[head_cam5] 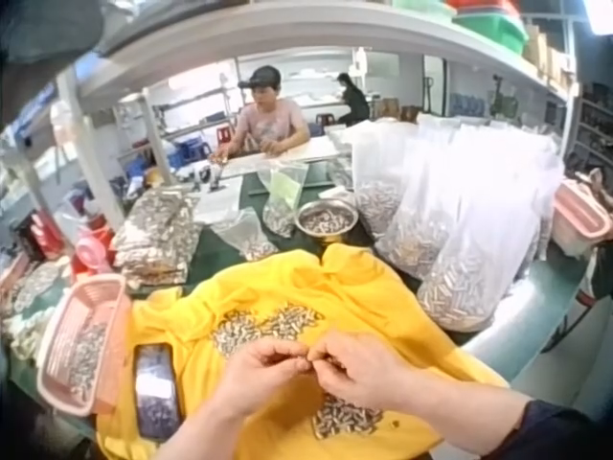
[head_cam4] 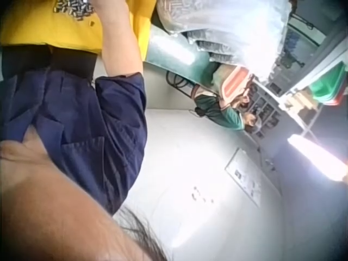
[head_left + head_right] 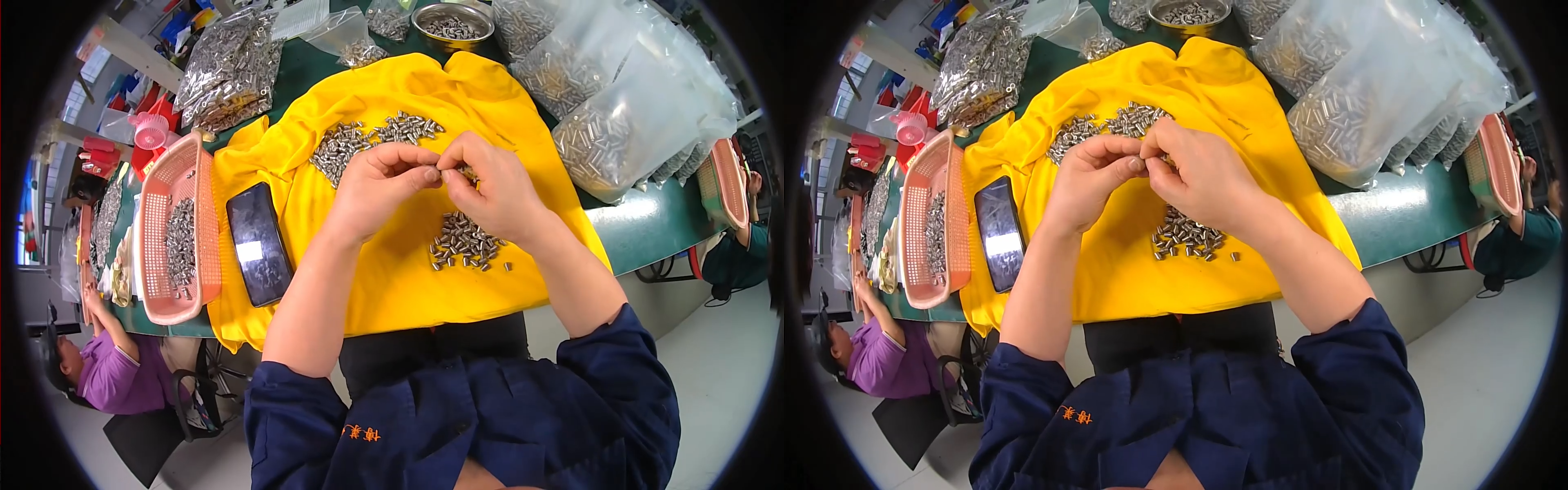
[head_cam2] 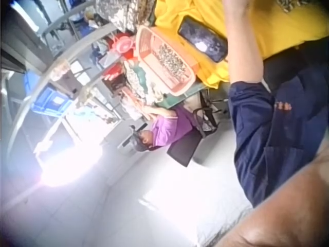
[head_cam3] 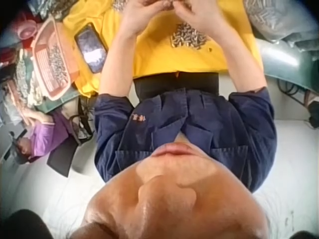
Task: Manually assembling small silver metal hardware components on a workbench.
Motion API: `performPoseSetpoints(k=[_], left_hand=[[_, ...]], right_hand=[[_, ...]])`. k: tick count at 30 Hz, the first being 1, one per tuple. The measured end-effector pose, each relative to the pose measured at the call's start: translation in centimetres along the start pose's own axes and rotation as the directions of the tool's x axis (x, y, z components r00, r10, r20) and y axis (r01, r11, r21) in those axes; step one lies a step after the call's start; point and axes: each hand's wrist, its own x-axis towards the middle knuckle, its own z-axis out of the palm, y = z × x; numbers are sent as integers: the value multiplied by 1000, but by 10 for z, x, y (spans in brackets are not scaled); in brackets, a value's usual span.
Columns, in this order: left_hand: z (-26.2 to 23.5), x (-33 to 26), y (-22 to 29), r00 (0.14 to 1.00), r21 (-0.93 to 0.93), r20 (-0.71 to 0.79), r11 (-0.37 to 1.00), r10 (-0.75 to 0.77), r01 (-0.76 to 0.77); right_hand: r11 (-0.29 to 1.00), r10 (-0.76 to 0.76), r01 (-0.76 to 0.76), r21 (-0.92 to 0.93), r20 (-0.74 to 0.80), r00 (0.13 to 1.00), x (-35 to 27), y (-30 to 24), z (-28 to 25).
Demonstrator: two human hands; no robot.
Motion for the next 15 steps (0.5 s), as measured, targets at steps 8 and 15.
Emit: performPoseSetpoints(k=[8,15], left_hand=[[-4,-1,5,991,79,-122,996,56,-46],[1,-2,4,996,32,-51,997,75,-73]], right_hand=[[987,116,-102,128,-109,987,1,-2,-7],[961,124,-120,247,-2,992,1,-3,-8]])
